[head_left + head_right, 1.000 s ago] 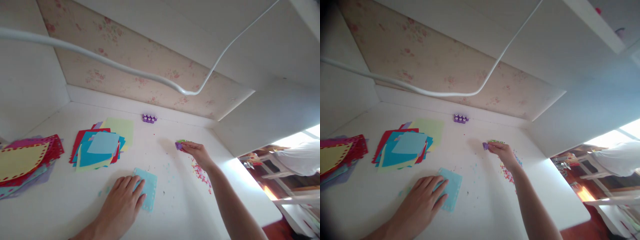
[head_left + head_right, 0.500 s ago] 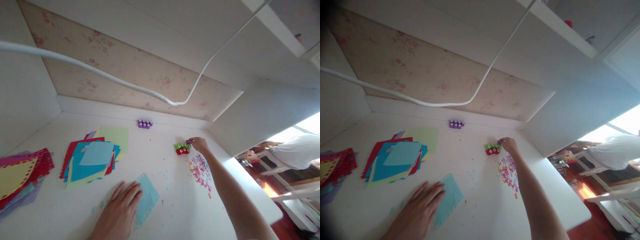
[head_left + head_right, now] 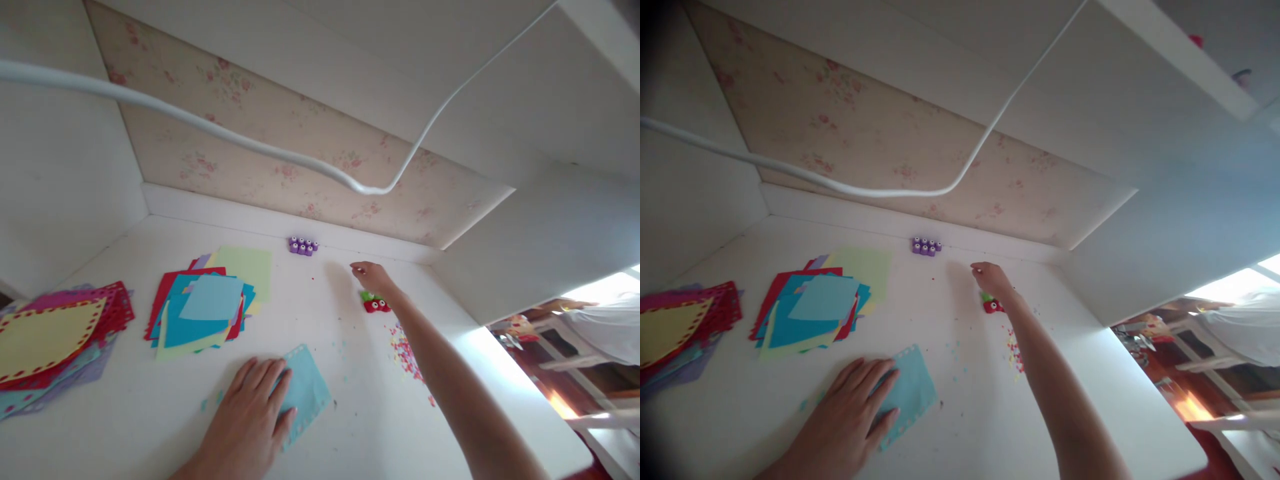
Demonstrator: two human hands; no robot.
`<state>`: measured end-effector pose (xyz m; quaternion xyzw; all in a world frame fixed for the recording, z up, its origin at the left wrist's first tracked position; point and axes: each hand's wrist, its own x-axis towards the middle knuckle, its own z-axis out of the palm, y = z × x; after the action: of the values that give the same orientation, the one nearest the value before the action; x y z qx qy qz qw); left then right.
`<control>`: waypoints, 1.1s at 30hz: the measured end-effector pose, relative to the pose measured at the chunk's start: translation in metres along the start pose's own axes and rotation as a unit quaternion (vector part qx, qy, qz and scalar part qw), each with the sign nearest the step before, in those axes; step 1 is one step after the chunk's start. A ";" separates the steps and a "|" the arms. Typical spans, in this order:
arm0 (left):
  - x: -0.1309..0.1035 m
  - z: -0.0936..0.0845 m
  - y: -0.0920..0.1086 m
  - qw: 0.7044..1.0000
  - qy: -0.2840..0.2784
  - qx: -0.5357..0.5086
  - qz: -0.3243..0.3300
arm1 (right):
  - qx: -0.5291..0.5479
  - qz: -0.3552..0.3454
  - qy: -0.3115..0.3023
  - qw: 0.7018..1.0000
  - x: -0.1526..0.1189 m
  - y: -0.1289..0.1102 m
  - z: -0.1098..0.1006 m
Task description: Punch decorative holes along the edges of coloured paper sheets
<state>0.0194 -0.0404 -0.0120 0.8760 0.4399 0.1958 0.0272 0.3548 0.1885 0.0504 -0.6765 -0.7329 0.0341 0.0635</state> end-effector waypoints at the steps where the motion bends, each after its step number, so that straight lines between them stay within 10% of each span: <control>1: 0.000 0.000 -0.001 1.000 -0.005 -0.005 0.000 | 0.009 -0.026 -0.006 1.000 0.008 -0.018 0.008; 8: 0.008 0.000 -0.013 0.997 -0.016 -0.025 -0.065 | 0.047 -0.091 0.010 0.995 0.060 -0.100 0.045; 20: 0.021 -0.014 -0.019 0.963 -0.088 -0.159 -0.199 | 0.102 -0.049 -0.004 0.994 0.048 -0.103 0.043; 33: 0.025 -0.022 -0.019 0.950 -0.049 -0.269 -0.148 | 0.378 -0.030 0.047 0.924 -0.125 -0.103 0.053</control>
<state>0.0105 -0.0120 0.0117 0.7699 0.4934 0.2579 0.3121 0.2554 0.0578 0.0057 -0.5808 -0.6816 0.2753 0.3497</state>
